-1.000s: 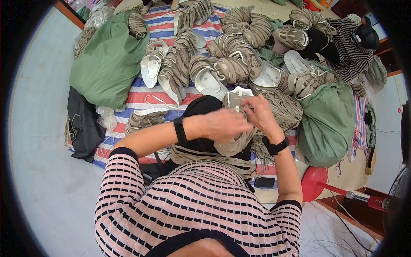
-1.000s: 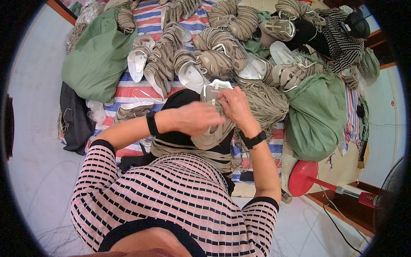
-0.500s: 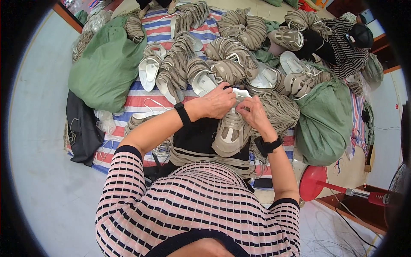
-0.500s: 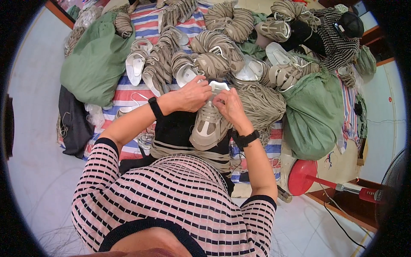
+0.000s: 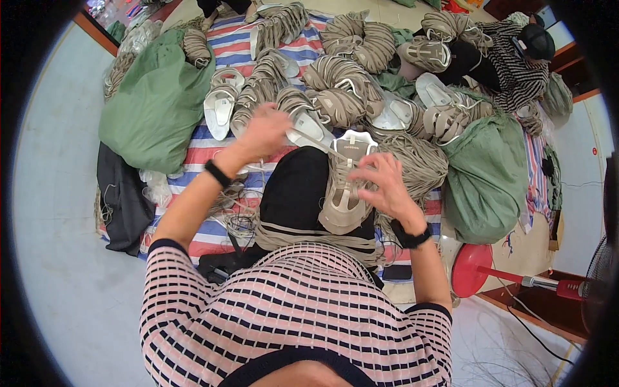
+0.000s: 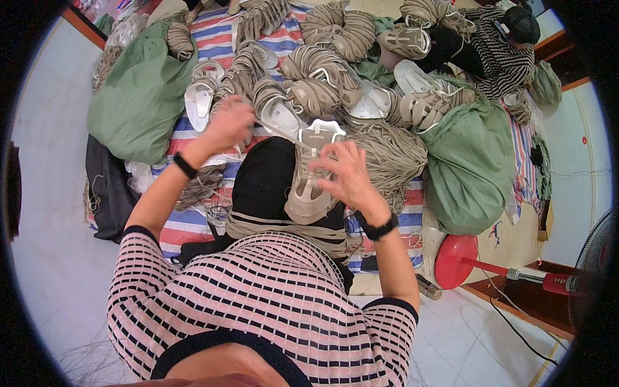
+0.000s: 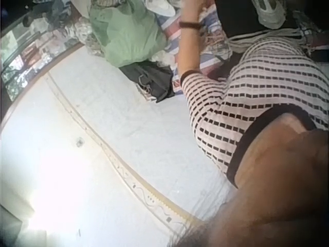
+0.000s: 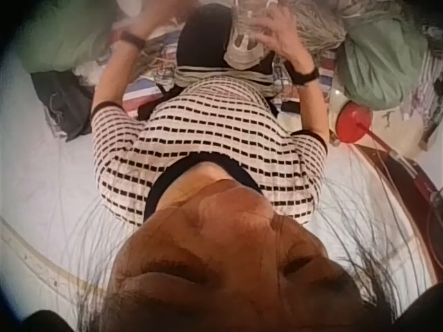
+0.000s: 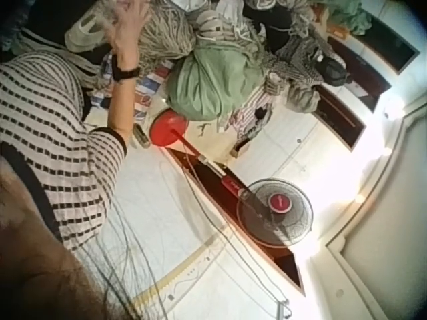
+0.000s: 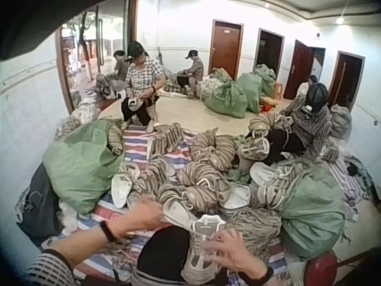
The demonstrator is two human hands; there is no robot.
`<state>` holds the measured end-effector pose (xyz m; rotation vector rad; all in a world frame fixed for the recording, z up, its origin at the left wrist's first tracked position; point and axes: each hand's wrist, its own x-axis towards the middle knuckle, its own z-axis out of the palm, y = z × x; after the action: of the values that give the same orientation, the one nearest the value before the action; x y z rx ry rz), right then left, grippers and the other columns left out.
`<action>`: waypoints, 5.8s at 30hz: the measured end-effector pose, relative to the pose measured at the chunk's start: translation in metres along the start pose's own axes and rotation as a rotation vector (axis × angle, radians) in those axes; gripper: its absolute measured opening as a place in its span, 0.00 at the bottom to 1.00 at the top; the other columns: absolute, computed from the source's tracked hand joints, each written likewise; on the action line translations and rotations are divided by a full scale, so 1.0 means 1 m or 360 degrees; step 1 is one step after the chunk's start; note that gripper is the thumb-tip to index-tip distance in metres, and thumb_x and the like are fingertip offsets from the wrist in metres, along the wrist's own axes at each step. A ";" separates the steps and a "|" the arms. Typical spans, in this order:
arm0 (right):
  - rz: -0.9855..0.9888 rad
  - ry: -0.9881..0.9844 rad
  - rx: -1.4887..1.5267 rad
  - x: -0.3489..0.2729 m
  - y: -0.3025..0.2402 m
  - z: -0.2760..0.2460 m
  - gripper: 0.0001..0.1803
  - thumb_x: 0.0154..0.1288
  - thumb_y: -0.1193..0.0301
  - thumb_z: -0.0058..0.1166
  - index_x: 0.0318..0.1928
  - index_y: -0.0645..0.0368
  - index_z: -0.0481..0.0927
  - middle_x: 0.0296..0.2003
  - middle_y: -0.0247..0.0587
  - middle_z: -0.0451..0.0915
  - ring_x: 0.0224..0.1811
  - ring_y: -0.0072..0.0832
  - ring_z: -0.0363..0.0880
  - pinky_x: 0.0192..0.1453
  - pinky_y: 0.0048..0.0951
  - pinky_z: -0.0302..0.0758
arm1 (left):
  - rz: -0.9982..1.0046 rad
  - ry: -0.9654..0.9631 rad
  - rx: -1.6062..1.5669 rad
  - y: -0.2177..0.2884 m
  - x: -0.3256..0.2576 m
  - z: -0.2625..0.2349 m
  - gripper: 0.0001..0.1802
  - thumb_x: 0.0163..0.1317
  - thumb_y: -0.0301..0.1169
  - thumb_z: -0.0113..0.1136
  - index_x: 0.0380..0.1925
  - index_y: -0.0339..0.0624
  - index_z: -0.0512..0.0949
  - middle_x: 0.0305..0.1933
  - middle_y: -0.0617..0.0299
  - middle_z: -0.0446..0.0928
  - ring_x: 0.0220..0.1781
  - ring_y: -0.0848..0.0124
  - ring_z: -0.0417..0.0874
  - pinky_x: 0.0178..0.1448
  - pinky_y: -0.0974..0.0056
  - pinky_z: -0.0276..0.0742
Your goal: Lacing and inspecting newly manufactured shoes.
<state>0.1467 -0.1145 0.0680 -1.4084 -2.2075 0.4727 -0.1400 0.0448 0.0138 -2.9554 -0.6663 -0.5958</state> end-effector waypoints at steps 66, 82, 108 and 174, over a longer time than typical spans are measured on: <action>0.0162 -0.0133 0.0277 0.063 0.044 0.047 0.06 0.49 0.76 0.54 0.30 0.60 0.80 0.28 0.42 0.74 0.30 0.43 0.74 0.34 0.36 0.70 | -0.0578 -0.0546 -0.0763 0.084 0.037 0.048 0.09 0.54 0.31 0.47 0.31 0.42 0.76 0.22 0.46 0.76 0.28 0.47 0.79 0.32 0.47 0.72; -0.0009 -0.0018 0.0044 0.062 0.059 0.071 0.08 0.46 0.71 0.57 0.30 0.57 0.79 0.29 0.44 0.75 0.35 0.46 0.74 0.36 0.43 0.69 | -0.0674 -0.0329 -0.0936 0.069 0.041 0.055 0.08 0.52 0.31 0.57 0.24 0.37 0.77 0.17 0.54 0.74 0.22 0.63 0.78 0.29 0.59 0.71; 0.0610 0.1843 0.2406 -0.160 0.196 -0.180 0.09 0.67 0.72 0.45 0.45 0.61 0.74 0.31 0.31 0.78 0.18 0.13 0.58 0.19 0.19 0.50 | -0.0160 -0.0023 -0.1185 0.070 0.060 0.047 0.08 0.48 0.26 0.61 0.28 0.41 0.72 0.39 0.58 0.71 0.48 0.59 0.70 0.53 0.60 0.65; 0.1277 0.0156 0.1857 -0.007 0.062 0.043 0.08 0.57 0.69 0.53 0.25 0.59 0.76 0.18 0.29 0.72 0.21 0.16 0.67 0.27 0.17 0.59 | 0.0150 -0.0105 -0.0807 0.100 0.098 0.054 0.09 0.46 0.27 0.61 0.29 0.45 0.73 0.32 0.63 0.71 0.41 0.64 0.72 0.45 0.61 0.58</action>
<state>0.1717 -0.0961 -0.0014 -1.4156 -0.7952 1.5654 0.0036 0.0007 0.0042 -3.4609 -0.4249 -0.7595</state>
